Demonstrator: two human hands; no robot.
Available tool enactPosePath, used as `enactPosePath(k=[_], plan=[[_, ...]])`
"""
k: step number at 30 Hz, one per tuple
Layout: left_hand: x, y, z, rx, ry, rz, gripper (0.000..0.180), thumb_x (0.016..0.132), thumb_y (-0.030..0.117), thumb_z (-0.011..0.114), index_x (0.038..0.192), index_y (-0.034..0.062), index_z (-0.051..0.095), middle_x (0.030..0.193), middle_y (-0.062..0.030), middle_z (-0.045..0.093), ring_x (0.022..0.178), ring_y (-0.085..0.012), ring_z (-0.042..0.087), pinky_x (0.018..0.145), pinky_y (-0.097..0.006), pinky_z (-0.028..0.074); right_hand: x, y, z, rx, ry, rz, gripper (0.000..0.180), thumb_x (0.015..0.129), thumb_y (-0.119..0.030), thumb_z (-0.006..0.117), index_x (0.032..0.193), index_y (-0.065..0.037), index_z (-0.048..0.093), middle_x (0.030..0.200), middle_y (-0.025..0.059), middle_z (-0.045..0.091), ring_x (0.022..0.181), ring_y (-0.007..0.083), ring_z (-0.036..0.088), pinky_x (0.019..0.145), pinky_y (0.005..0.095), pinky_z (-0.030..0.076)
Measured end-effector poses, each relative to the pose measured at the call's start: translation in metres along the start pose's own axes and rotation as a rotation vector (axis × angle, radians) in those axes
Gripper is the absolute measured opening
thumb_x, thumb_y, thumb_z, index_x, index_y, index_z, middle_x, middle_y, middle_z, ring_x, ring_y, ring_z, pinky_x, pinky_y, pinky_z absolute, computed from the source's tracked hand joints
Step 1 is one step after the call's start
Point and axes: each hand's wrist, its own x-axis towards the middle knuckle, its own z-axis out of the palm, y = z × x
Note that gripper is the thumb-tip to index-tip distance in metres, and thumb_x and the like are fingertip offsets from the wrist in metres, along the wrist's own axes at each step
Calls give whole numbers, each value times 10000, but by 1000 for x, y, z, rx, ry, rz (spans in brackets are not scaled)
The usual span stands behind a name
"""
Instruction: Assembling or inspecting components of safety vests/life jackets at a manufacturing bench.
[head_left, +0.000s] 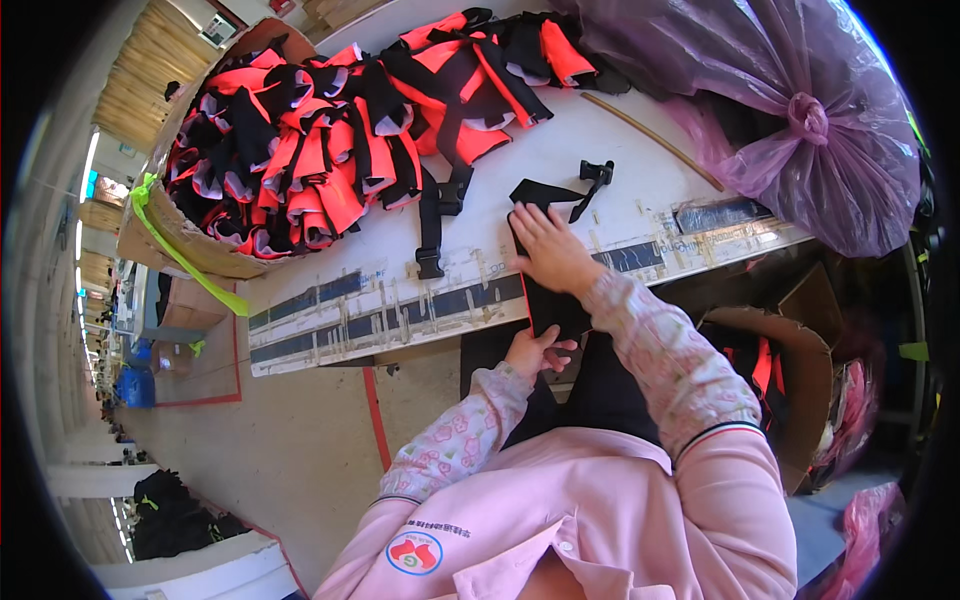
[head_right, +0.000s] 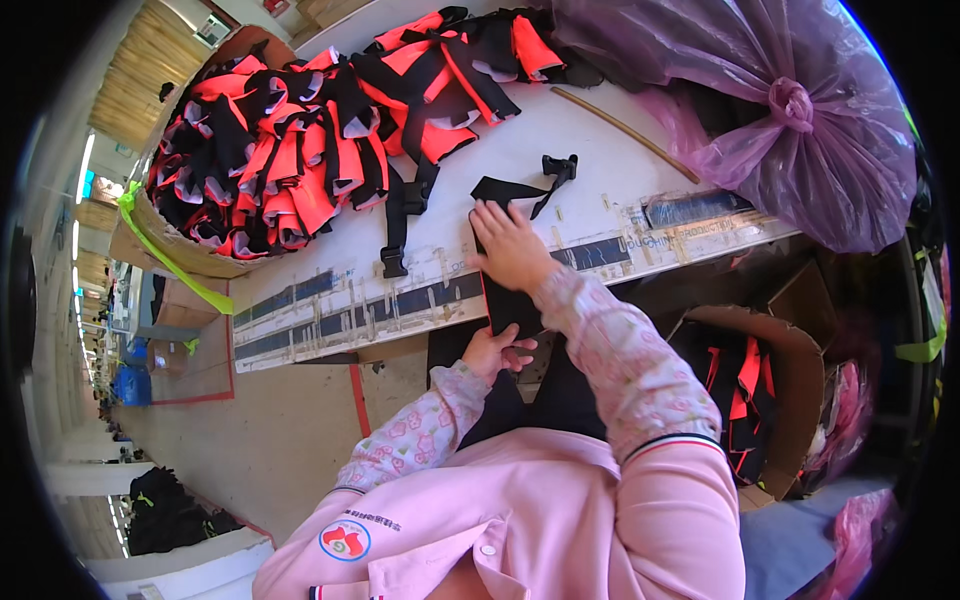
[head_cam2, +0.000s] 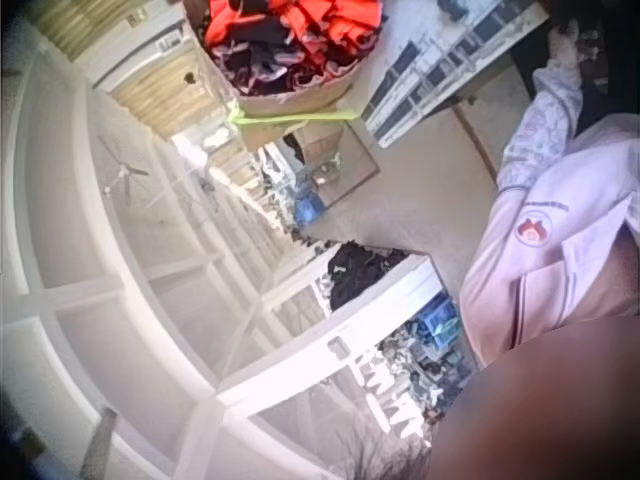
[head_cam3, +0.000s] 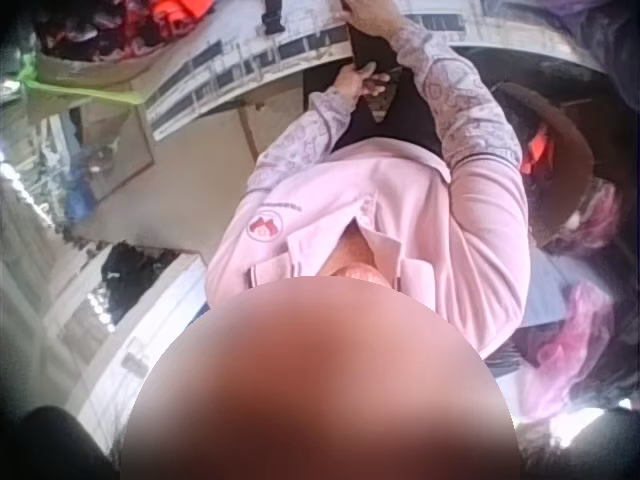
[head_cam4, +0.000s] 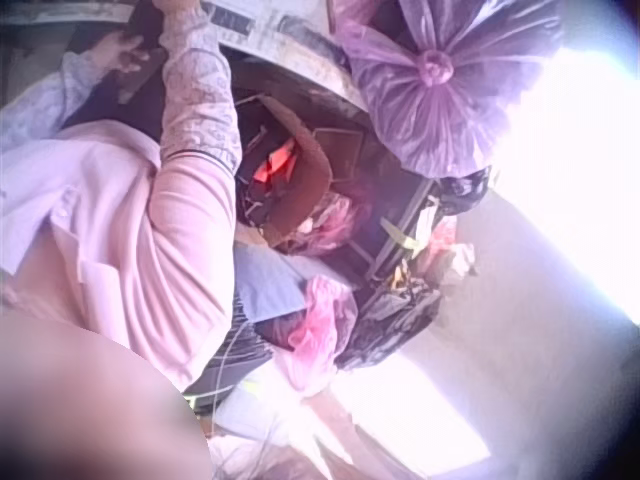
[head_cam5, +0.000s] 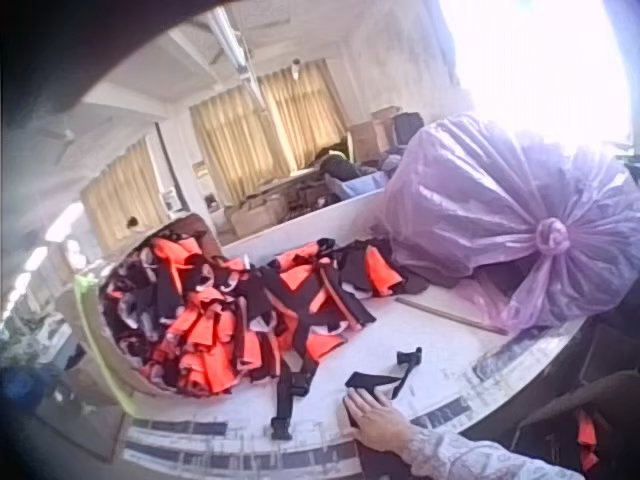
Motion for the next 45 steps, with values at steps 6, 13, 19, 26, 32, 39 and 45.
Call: enactPosePath(k=[6,13,19,26,32,39,45], plan=[[13,-20,6,32,-14,50,292,887,292,568,983,17,540,889,-173,662,560,-166,606,540,-278,513,28,50,24,221,-113,210,714,831,-409,564,1335,27,306,1385,208,324,1315,328,265,1048,454,256],[-22,-23,29,228,-81,165,262,891,161,549,1072,-28,536,868,-142,646,691,-180,636,613,-281,519,-84,-4,-68,1052,49,662,636,791,-173,674,1307,26,357,1166,190,535,1079,247,526,922,330,412],[14,106,-9,173,-296,416,280,841,119,603,1084,1,529,927,-85,614,734,-141,601,654,-300,509,-203,42,-214,1440,-29,842,593,736,-61,658,1271,54,431,1206,85,536,1105,163,501,969,293,366],[110,302,-52,853,824,908,711,709,353,713,1256,15,409,1270,-202,479,1156,-322,481,961,-362,381,-443,95,-264,824,-352,1294,509,633,84,647,1133,19,572,976,49,647,888,138,602,818,280,471],[128,297,-35,931,798,964,291,764,151,672,983,-27,602,852,-139,644,791,-257,623,729,-338,483,-421,93,-218,583,-49,1273,545,651,35,683,1174,9,531,947,147,626,808,208,594,764,311,470],[-27,261,65,1524,-353,979,167,751,11,598,918,19,597,856,-133,551,830,-300,566,721,-351,447,-179,70,-210,373,173,534,616,694,54,649,1265,-59,448,1248,157,482,1106,336,510,913,340,433],[-62,275,81,1584,-499,892,213,757,-51,571,952,28,606,845,-124,537,811,-297,557,681,-341,449,-50,50,-145,432,168,-7,675,623,-40,747,1236,-16,466,1238,184,492,1106,326,510,907,340,429]])
